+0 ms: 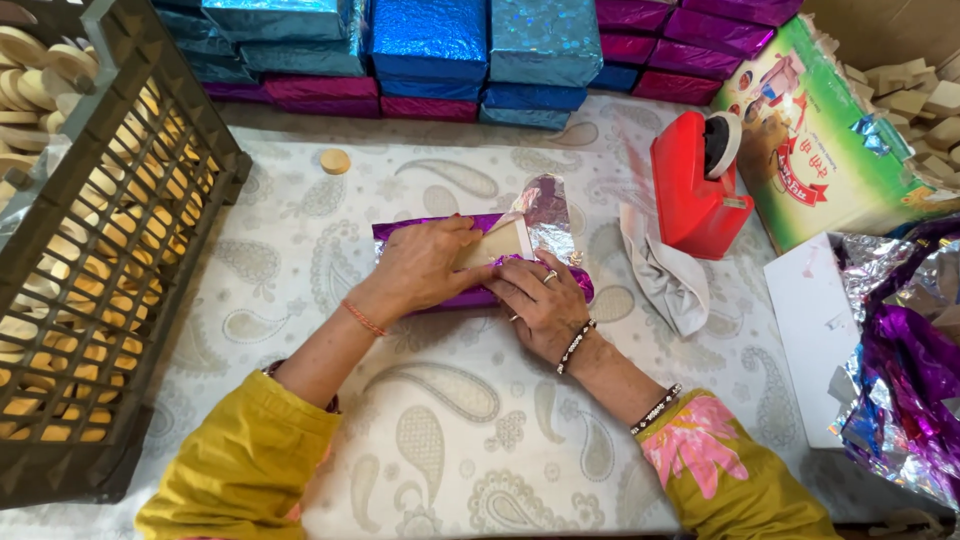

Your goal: The worker is wrapping small product boxes with purple foil paper.

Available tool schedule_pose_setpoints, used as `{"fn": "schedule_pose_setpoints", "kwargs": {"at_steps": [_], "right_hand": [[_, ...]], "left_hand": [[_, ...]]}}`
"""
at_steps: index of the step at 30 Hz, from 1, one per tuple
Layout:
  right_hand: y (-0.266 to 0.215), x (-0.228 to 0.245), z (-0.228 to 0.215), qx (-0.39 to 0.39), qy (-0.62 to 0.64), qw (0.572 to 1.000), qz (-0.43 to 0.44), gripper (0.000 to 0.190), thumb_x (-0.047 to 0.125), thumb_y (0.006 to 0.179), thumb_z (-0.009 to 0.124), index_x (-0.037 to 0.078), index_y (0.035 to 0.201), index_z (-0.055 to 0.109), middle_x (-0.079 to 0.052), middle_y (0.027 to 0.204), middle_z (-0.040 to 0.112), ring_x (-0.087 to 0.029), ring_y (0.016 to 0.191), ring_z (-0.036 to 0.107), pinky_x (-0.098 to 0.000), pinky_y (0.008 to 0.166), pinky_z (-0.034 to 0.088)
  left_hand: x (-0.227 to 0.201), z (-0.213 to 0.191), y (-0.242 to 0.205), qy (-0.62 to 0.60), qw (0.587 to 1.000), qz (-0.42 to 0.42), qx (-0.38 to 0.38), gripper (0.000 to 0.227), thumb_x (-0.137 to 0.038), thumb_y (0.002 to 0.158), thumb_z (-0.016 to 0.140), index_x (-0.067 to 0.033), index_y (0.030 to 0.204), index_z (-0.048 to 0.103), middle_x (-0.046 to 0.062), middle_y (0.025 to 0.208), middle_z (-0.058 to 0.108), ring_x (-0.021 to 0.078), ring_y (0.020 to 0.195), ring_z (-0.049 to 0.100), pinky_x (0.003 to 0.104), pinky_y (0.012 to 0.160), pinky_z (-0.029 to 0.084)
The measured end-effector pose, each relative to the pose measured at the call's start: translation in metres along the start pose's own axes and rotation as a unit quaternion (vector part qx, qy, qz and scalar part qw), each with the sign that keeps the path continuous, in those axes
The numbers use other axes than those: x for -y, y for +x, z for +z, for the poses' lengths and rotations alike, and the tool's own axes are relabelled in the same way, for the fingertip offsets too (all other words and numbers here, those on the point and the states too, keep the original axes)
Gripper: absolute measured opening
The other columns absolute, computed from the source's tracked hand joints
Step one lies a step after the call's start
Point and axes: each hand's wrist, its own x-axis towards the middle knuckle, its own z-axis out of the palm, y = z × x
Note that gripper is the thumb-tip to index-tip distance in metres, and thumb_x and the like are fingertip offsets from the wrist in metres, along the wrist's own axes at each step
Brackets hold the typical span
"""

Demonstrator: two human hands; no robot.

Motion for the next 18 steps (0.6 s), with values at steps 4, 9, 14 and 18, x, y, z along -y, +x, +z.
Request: {"fn": "schedule_pose_setpoints", "kwargs": {"at_steps": [4,9,14,18], "right_hand": [[0.005,0.001,-0.005,0.001,0.008,1.000,0.006,0.053,0.002,0.075,0.071,0.013,0.127,0.069,-0.004,0.127,0.065,-0.022,0.122,0.063,-0.0476,0.116,0.038],[0.008,0.003,-0.009,-0.009,0.034,0.999,0.005,0.045,0.005,0.079,0.072,0.011,0.124,0.070,-0.005,0.125,0.066,-0.023,0.119,0.063,-0.0464,0.115,0.038],[0.008,0.000,-0.008,-0.039,0.038,0.998,-0.009,0.037,0.009,0.085,0.073,0.011,0.122,0.070,-0.005,0.125,0.068,-0.023,0.120,0.065,-0.0469,0.113,0.041],[0.012,0.001,-0.018,-0.108,0.077,0.990,0.052,0.034,0.018,0.090,0.074,0.008,0.123,0.068,-0.011,0.128,0.066,-0.030,0.118,0.063,-0.0440,0.105,0.048]], "left_hand": [[0.015,0.003,-0.009,-0.043,0.999,0.021,0.020,0.063,-0.045,0.079,0.078,-0.0021,0.124,0.068,0.017,0.135,0.062,0.0332,0.120,0.061,0.043,0.097,0.049],[0.020,0.010,-0.013,-0.076,0.997,0.006,0.028,0.059,-0.040,0.084,0.076,-0.0054,0.130,0.067,0.014,0.142,0.061,0.0296,0.131,0.056,0.041,0.105,0.046],[0.019,0.011,-0.014,-0.082,0.996,-0.006,0.026,0.057,-0.039,0.084,0.076,-0.0069,0.130,0.068,0.013,0.141,0.061,0.0285,0.131,0.056,0.041,0.106,0.046],[0.016,0.011,-0.014,-0.080,0.996,-0.020,0.034,0.056,-0.040,0.083,0.075,-0.0080,0.129,0.068,0.012,0.141,0.061,0.0277,0.132,0.055,0.041,0.106,0.045]]}}
